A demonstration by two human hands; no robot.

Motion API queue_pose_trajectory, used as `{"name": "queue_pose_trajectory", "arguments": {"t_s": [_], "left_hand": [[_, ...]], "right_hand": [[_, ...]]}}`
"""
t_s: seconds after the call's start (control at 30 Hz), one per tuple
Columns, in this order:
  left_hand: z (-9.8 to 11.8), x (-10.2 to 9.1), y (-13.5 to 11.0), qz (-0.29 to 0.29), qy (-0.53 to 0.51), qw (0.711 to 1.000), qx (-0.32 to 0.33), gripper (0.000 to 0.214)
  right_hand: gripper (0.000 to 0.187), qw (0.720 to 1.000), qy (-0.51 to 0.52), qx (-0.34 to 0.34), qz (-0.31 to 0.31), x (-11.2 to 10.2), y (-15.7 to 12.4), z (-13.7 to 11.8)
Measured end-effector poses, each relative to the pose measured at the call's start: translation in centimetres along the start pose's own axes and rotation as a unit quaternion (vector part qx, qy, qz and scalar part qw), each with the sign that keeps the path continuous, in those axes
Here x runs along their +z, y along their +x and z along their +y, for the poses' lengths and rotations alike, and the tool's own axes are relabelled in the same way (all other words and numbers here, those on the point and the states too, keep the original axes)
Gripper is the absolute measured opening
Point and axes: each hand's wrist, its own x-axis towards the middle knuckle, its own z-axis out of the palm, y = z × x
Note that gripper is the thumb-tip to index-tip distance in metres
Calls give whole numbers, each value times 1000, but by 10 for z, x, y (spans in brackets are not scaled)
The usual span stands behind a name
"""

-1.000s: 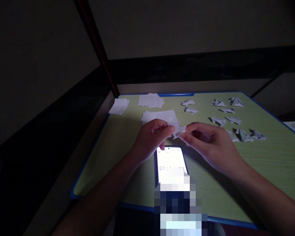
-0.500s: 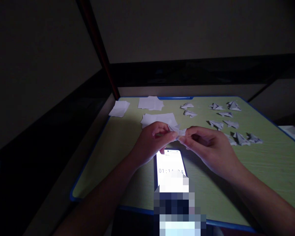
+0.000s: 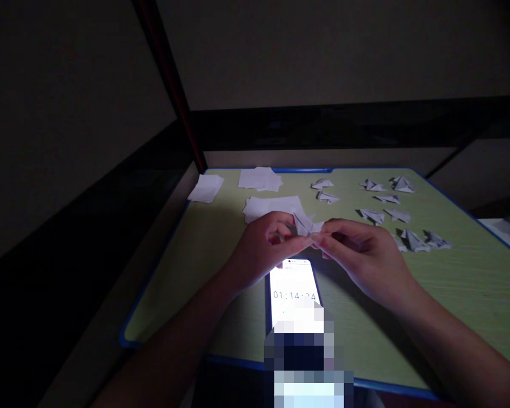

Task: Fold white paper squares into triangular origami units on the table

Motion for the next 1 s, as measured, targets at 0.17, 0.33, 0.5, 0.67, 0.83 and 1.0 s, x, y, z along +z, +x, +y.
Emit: {"name": "queue_pose_trajectory", "arguments": {"t_s": [0.17,0.33,0.5,0.67,0.83,1.0], "left_hand": [[1,2,-1,13,54,998,43,18],[-2,2,-2,26,101,993,52,18],[-5,3,-4,24,101,993,51,25],[-2,2,-2,33,31,999,9,19],[1,0,0,46,-3,999,-4,16],[-1,-2,1,31,-21,999,3,21]], "right_hand": [[17,1000,-11,-2,2,0,1,1],[16,1000,-23,7,20,0,1,3],[21,999,-27,12,16,0,1,4],[21,1000,-10,5,7,2,2,4],[19,1000,-7,3,-8,3,3,5],[21,1000,-6,-3,-19,3,2,3]]}}
